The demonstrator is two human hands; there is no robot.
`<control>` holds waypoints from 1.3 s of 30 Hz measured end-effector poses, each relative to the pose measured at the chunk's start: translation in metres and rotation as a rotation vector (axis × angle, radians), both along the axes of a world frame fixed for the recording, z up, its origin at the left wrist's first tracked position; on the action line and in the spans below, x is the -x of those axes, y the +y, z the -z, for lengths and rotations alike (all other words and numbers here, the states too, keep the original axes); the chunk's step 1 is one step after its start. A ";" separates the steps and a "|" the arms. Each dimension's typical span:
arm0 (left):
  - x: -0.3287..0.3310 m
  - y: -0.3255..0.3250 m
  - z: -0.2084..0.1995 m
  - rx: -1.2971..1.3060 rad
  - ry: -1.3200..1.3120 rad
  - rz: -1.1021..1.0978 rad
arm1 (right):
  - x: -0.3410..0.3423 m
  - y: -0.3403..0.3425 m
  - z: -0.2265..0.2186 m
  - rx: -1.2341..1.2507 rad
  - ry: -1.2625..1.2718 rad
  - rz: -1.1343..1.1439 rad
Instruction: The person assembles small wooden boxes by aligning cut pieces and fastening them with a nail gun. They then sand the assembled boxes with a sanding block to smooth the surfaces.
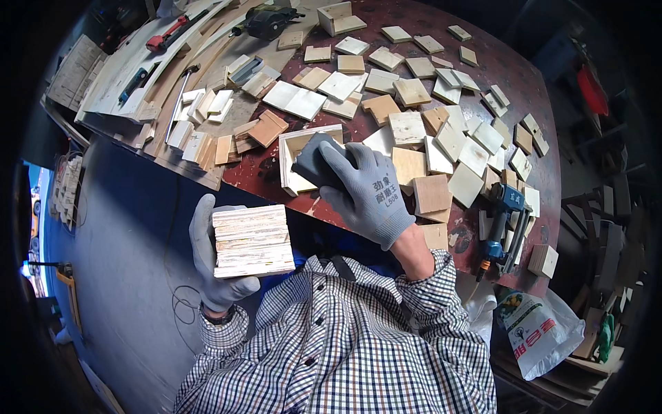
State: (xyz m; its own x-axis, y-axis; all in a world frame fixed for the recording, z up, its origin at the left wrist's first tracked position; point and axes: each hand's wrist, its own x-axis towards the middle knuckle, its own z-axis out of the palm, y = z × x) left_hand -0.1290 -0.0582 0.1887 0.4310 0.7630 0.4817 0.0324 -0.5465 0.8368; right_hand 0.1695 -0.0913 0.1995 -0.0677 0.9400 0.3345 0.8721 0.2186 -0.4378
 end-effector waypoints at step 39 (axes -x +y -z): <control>-0.015 0.008 -0.013 -0.130 0.164 -0.452 | 0.048 -0.070 -0.012 -0.037 0.847 -0.328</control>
